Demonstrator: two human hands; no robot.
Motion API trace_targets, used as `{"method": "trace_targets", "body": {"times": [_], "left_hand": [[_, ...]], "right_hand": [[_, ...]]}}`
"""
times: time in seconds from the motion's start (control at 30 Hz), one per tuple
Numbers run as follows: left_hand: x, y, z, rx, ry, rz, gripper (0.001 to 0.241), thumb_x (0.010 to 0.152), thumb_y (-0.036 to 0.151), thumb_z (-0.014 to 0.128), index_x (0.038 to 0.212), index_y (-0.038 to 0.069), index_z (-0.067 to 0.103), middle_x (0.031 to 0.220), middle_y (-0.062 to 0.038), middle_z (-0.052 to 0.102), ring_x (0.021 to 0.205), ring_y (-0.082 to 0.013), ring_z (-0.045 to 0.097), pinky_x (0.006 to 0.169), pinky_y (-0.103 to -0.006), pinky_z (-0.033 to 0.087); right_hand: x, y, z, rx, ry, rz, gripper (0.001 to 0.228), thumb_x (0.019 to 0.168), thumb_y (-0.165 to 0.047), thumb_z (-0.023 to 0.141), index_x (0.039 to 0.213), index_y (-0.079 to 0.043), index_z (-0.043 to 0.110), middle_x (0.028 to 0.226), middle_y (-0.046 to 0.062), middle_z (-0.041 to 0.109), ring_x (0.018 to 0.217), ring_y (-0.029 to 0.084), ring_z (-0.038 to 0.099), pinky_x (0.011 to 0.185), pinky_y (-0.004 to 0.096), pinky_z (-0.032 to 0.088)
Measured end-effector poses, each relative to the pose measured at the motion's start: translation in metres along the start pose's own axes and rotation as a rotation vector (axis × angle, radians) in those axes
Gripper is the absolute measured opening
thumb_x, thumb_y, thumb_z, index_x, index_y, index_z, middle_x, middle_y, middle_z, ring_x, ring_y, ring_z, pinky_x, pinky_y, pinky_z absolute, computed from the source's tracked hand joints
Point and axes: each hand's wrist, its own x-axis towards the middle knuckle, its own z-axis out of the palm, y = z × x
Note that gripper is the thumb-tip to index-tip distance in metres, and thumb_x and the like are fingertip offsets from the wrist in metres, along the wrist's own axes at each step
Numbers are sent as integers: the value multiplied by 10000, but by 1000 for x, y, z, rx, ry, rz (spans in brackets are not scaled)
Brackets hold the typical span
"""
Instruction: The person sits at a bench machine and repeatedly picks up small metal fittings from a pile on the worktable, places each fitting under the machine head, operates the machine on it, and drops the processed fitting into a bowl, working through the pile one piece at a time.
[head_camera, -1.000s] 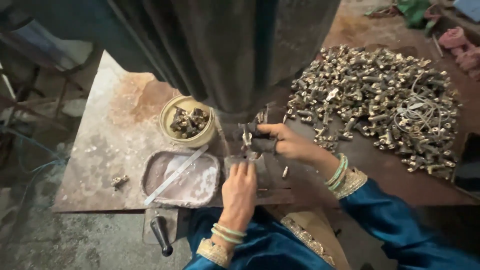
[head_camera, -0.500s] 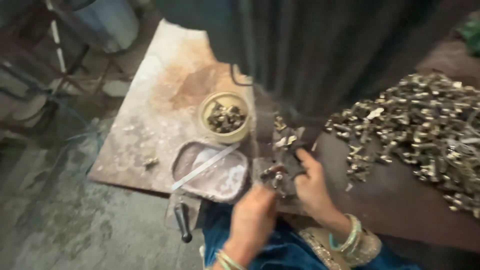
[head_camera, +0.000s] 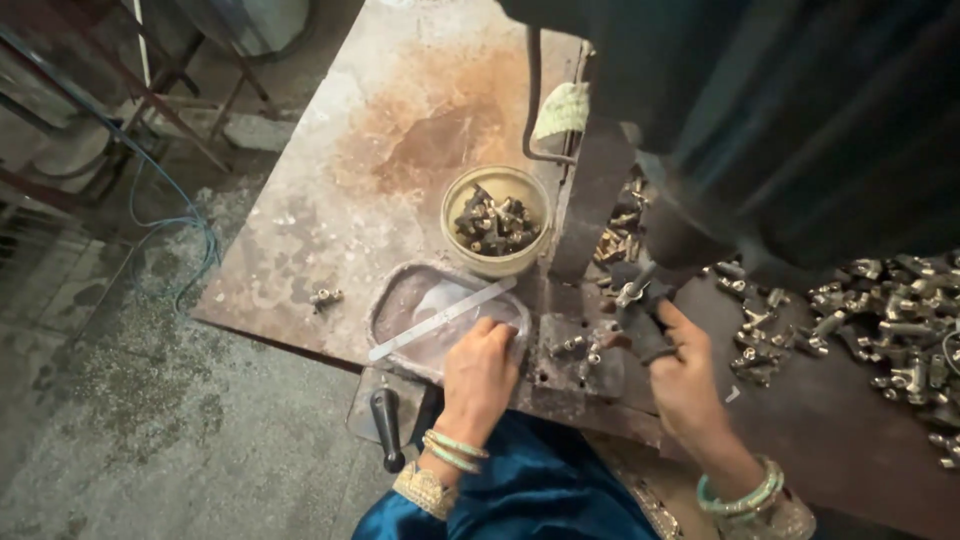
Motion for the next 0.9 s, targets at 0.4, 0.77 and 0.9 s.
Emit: {"method": "trace_targets", "body": {"times": [0.4, 0.77, 0.9], "left_hand": [[-18, -12, -1, -1167, -157, -576, 150, 836, 34, 743, 984, 25, 762, 927, -54, 790, 822, -87, 750, 751, -211, 580], [-67, 53, 28, -669, 132, -174, 125, 824, 1, 766, 939, 39, 738, 901, -48, 733, 681, -136, 716, 616, -251, 560], [-62, 58, 35, -577, 142, -127, 163, 808, -8, 757, 961, 44, 733, 896, -77, 697, 691, -204, 703, 628, -293, 560]], "right_hand": [[4, 22, -15, 60, -31, -16, 457, 892, 176, 427, 1288, 62, 623, 1118, 99, 702, 1007, 188, 664, 929, 291, 512], [11, 50, -29, 54, -62, -41, 566, 797, 158, 386, 1315, 39, 581, 1134, 79, 699, 1027, 152, 669, 952, 265, 511], [5, -10, 0, 55, -62, -62, 552, 807, 149, 395, 1318, 42, 571, 1165, 76, 697, 1015, 153, 671, 950, 272, 517]]}}
